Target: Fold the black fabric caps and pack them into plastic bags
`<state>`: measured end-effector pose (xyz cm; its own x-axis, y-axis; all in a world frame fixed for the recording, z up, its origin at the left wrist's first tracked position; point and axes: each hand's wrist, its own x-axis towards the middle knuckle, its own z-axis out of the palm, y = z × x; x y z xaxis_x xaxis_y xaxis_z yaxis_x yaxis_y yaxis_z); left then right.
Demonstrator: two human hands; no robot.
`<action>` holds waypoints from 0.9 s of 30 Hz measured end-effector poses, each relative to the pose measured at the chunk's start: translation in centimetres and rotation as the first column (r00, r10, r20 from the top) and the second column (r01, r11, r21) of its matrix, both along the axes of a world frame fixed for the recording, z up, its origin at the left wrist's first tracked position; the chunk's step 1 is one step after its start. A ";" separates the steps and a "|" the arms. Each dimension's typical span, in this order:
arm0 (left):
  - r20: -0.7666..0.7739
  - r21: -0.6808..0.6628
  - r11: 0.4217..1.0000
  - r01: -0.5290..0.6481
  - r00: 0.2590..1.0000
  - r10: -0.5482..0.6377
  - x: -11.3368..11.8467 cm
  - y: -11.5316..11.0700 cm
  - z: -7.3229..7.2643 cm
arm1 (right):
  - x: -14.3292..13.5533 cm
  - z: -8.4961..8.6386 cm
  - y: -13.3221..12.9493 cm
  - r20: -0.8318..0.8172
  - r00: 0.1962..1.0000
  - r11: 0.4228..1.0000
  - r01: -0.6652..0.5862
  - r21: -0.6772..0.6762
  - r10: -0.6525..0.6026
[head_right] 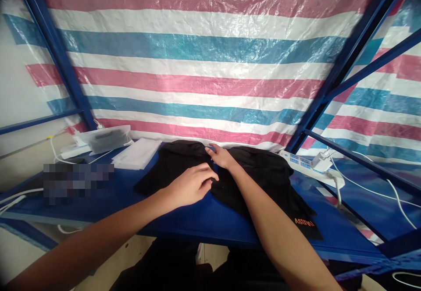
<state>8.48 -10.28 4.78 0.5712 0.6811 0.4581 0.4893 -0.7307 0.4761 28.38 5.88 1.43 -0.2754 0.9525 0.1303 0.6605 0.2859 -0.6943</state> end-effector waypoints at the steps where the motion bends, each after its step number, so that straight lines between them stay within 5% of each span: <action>1: 0.105 -0.030 0.999 0.016 0.994 -0.013 -0.1 -0.5 0.3 | -0.1 0.2 -0.2 -0.033 0.999 1.000 -0.016 -0.010 0.015; 8: 0.537 -0.337 0.936 0.106 0.838 0.098 -3.1 -3.5 0.9 | -0.2 2.1 -1.4 -0.327 0.945 0.961 -0.109 -0.255 0.020; 12: 0.578 -0.477 0.877 0.056 0.772 0.264 -7.6 -5.6 0.5 | -2.3 5.2 -2.1 -0.179 0.984 0.998 0.003 -0.055 -0.013; 17: 0.339 -0.374 0.867 -0.331 0.821 0.459 -13.5 -9.1 -1.1 | -10.7 8.8 -3.9 0.141 0.989 0.914 -0.097 0.394 0.044; 19: 0.243 -0.312 0.848 -0.428 0.827 0.507 -15.2 -10.2 -2.1 | -14.5 8.5 -4.4 0.224 0.970 0.867 -0.190 0.460 0.094; 22: 0.087 -0.223 0.828 -0.515 0.835 0.543 -17.2 -11.3 -3.7 | -18.6 6.3 -4.5 0.277 0.904 0.837 -0.412 0.361 0.326; 25: 0.004 -0.061 0.803 -0.593 0.804 0.595 -18.3 -11.5 -4.6 | -19.7 4.0 -4.3 0.280 0.818 0.774 -0.570 0.276 0.503; 27: 0.014 0.076 0.797 -0.599 0.800 0.600 -18.4 -11.4 -4.6 | -18.8 3.1 -4.0 0.217 0.828 0.758 -0.561 0.332 0.518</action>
